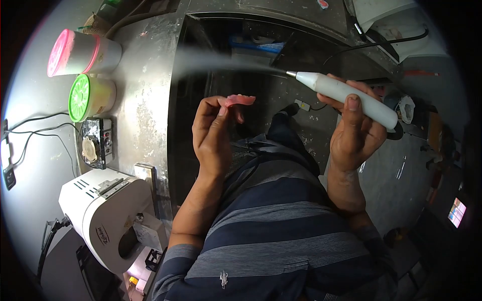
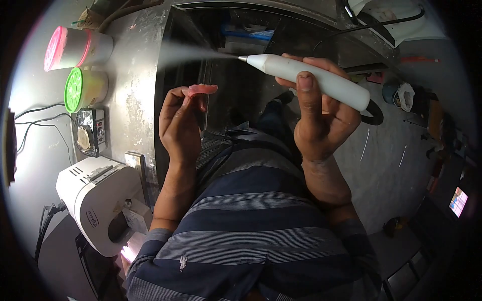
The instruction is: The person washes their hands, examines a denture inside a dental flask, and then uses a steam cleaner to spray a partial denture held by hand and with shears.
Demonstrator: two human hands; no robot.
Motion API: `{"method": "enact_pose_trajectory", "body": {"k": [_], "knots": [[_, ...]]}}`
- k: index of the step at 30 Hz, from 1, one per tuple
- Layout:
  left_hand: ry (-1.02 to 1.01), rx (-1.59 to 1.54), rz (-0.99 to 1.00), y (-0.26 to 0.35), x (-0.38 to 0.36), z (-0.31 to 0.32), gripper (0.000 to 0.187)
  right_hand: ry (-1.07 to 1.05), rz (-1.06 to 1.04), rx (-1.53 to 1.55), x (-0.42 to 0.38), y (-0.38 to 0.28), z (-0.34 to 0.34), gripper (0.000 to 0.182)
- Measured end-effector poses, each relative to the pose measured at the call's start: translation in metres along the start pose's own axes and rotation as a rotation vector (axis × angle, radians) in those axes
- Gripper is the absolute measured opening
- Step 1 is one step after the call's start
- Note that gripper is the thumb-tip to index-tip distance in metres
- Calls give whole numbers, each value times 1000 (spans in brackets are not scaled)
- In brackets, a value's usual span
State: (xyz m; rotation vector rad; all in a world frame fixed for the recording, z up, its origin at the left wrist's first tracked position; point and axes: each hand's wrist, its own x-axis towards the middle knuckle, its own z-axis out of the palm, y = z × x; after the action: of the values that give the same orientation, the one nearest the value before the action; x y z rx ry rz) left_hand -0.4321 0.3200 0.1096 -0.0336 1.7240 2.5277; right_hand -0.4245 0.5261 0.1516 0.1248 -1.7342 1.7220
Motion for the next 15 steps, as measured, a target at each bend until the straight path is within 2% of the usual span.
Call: {"method": "enact_pose_trajectory", "body": {"k": [4,8,9,13,15], "knots": [[-52,-371,-172,-5,4,-10,26,-9,19,-6,2,0,-4,23],[-102,-354,-293,-3,13,-13,32,4,18,-26,5,3,-8,23],[-104,-294,-305,0,13,-10,28,7,19,-28,5,3,-9,23],[-41,-249,-300,4,14,3,22,9,25,-40,9,5,-11,23],[-110,-117,-130,3,17,5,20,19,27,-51,11,6,-11,23]]}}
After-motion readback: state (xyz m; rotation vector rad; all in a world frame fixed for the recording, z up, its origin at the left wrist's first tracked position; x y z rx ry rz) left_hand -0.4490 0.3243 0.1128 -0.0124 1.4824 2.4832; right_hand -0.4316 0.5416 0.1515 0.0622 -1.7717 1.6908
